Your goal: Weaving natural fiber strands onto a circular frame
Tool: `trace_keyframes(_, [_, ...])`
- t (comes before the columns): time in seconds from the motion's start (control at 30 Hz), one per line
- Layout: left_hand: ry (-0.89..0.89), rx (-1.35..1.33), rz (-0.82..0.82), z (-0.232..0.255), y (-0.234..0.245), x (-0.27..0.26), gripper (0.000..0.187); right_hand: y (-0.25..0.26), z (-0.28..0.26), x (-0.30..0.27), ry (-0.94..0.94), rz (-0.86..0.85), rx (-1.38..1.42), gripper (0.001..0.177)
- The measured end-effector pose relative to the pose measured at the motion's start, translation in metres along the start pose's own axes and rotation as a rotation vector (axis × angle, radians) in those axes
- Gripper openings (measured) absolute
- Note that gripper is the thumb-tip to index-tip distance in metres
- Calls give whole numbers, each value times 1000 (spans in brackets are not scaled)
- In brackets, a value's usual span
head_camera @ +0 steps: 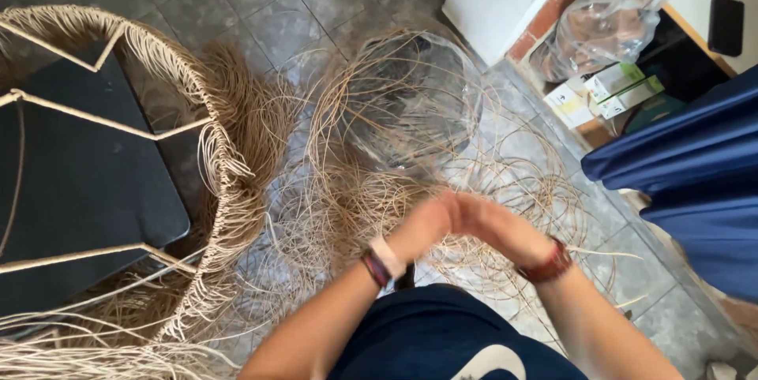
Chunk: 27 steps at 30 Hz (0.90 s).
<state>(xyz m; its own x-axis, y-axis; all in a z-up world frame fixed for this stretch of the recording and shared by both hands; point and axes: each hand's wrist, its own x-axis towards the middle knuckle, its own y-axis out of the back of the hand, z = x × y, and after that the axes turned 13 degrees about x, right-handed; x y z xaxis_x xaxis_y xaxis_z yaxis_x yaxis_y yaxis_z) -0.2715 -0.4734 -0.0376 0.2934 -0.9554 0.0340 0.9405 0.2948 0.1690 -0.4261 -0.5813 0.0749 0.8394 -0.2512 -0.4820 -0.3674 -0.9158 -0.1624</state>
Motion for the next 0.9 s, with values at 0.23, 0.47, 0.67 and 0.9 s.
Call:
trace_keyframes(0.23, [-16,210,-673,-10,-5,-11,33,12,18,45,17,194,503,27])
trace_keyframes(0.47, [295,-1145,105,27,17,63,24,45,115,-2,-183,-88,89,35])
trace_keyframes(0.67, [19,-142,-157,27,-33,13,16,-18,-8,-8,129,64,370,56])
trace_keyframes(0.9, [150,475,-406,11,-33,-44,35,-25,43,38,92,344,163,42])
